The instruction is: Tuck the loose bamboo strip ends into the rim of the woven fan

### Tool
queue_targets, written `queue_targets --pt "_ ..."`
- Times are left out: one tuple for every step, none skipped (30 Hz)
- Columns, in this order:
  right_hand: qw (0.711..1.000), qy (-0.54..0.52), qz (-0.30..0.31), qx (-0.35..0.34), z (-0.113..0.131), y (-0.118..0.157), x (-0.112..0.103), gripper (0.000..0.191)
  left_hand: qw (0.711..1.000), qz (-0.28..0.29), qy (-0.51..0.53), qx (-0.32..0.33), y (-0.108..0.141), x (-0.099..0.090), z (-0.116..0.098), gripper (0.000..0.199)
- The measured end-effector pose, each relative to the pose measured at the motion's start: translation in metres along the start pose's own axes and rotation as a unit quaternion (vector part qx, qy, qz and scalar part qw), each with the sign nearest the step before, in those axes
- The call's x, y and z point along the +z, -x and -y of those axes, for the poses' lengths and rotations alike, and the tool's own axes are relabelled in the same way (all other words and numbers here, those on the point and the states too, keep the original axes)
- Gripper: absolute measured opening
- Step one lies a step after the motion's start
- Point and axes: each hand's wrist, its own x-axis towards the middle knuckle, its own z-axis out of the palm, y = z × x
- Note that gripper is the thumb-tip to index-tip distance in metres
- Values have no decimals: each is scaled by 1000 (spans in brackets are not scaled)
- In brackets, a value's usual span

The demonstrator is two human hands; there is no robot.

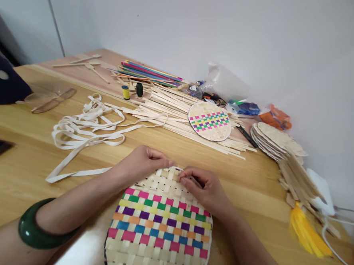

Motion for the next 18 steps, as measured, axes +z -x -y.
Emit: queue_targets --pt "1000 0 0 -2 0 0 1 11 1000 3 -9 0 0 0 0 36" --pt "1000 0 -1 -3 0 0 1 12 1000 4 -18 0 0 -1 1 35" --pt "1000 1 -1 -4 1 0 1 12 1000 3 -25 -2 0 -1 1 35" --pt "1000 2 -1 -4 1 0 2 12 1000 2 -26 -4 -1 -1 1 35" --pt "1000 3 -2 -3 1 0 2 12 1000 5 -22 -9 -1 -2 2 35" --pt "1000 3 -5 -2 1 0 2 12 1000 7 -18 -14 -1 -2 2 34" --pt "1000 2 -8 0 2 0 2 12 1000 9 -13 -18 -2 -2 3 34" --pt "1000 0 -11 2 2 0 2 12 1000 11 -7 -23 -2 -3 3 33" --pt "1000 -1 -14 4 2 0 2 11 1000 12 1 -28 -2 -3 3 32" --pt "1000 -2 -16 6 2 0 1 11 999 10 9 -35 -2 -3 4 31" --pt "1000 -3 -17 8 1 0 1 11 999 7 17 -45 -2 -3 4 30" --pt "1000 -3 -17 10 1 0 1 11 998 6 25 -57 -3 -3 4 30" --pt "1000 -4 -17 12 1 0 1 11 997 9 33 -69 -2 -3 3 29" --pt "1000 -5 -17 14 1 0 1 11 996 12 40 -78 -2 -3 3 28" --pt "1000 -8 -14 18 1 0 1 11 995 13 45 -85 -2 -3 2 28" --pt "999 -17 -13 24 2 0 1 10 995 12 48 -88 -2 -3 0 27" --pt "999 -34 -14 27 2 0 0 10 995 7 49 -89 -1 -3 -1 25" --pt "998 -57 -18 26 3 0 0 9 995 -1 47 -88 0 -2 -2 24"
